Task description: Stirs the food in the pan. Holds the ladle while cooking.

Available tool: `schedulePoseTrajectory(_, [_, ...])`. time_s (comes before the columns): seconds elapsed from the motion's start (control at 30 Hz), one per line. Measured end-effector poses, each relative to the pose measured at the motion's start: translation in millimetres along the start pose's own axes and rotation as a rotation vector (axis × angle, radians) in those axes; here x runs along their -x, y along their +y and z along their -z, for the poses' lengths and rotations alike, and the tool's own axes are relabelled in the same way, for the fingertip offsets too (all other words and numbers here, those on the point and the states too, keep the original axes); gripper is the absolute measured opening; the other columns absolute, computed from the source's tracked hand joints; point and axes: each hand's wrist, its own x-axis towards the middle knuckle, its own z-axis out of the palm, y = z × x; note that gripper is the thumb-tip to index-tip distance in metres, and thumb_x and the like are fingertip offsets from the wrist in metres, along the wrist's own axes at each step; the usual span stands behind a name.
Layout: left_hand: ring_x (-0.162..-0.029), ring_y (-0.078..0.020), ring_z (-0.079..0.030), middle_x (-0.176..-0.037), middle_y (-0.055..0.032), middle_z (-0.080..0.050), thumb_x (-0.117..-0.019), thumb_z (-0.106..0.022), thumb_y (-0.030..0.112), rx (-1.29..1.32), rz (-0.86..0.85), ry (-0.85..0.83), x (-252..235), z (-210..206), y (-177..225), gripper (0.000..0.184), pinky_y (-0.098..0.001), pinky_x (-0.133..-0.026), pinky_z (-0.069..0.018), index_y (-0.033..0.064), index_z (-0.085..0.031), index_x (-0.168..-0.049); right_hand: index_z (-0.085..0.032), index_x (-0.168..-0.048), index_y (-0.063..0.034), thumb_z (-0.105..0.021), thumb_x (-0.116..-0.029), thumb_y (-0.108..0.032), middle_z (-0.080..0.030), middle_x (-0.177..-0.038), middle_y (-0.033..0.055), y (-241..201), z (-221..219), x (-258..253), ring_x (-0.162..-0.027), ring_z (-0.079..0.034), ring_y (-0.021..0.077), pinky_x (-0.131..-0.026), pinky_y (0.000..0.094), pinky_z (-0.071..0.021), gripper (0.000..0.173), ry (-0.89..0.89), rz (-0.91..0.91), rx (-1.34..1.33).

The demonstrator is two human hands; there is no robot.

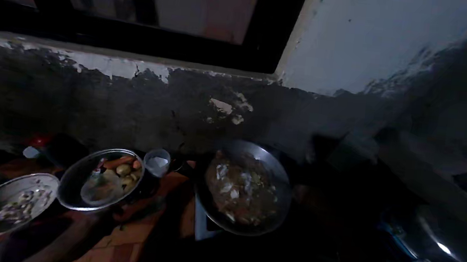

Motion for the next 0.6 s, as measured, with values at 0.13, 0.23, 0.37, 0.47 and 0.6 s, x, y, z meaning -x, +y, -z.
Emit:
schedulePoseTrajectory(0.13, [-0.092,-0.0436,-0.068,-0.105,-0.0295,-0.068,-0.104,-0.054,0.008,-0.29,0.067,0.114,8,23,105,0.028,-0.0614,-0.083,-0.0532,-0.01,-0.062,-0.124,-0.055,-0.138,0.0058,-0.053,-0.1044,-0.009,-0.058,-0.136,0.0317,16,19,-35,-0.129,-0.056,0.0483,-0.105,0.0622,-0.0452,0.037,0.007,0.036,0.321])
schedulePoseTrajectory(0.23, [-0.098,-0.0513,-0.068,-0.104,-0.0289,-0.069,-0.1067,-0.054,0.022,-0.584,0.085,0.15,-27,23,178,0.028,-0.0675,-0.083,-0.0522,-0.001,-0.068,-0.115,-0.056,-0.142,-0.0058,-0.047,-0.1072,-0.009,-0.063,-0.129,0.03,30,45,-43,-0.12,-0.061,0.0506,-0.099,0.0645,-0.0487,0.036,0.183,0.178,0.352])
schedulePoseTrajectory(0.37, [-0.115,-0.0484,-0.063,-0.122,-0.0279,-0.065,-0.1048,-0.051,0.005,-0.748,0.272,-0.06,-95,-11,280,0.03,-0.062,-0.094,-0.0508,-0.0005,-0.061,-0.132,-0.058,-0.141,-0.0033,-0.045,-0.106,-0.002,-0.062,-0.133,0.0292,9,45,-68,-0.124,-0.059,0.0494,-0.101,0.0632,-0.0474,0.038,0.304,0.297,0.336])
schedulePoseTrajectory(0.47, [-0.127,-0.0512,-0.054,-0.141,-0.0302,-0.053,-0.1028,-0.05,0.002,-0.769,0.358,-0.142,-158,-58,286,0.047,-0.0666,-0.097,-0.0484,-0.0011,-0.045,-0.149,-0.046,-0.153,-0.0033,-0.042,-0.1063,-0.001,-0.055,-0.141,0.0302,-16,27,-92,-0.13,-0.055,0.0482,-0.104,0.0601,-0.0473,0.047,0.285,0.358,0.396])
schedulePoseTrajectory(0.6, [-0.134,-0.0469,-0.051,-0.148,-0.0299,-0.047,-0.1034,-0.047,-0.001,-0.827,0.383,-0.317,-172,-88,293,0.039,-0.0569,-0.105,-0.0474,-0.0124,-0.047,-0.141,-0.05,-0.141,0.011,-0.04,-0.1056,0.003,-0.057,-0.137,0.033,-24,17,-73,-0.129,-0.056,0.0481,-0.104,0.0584,-0.0459,0.038,0.1,0.285,0.615])
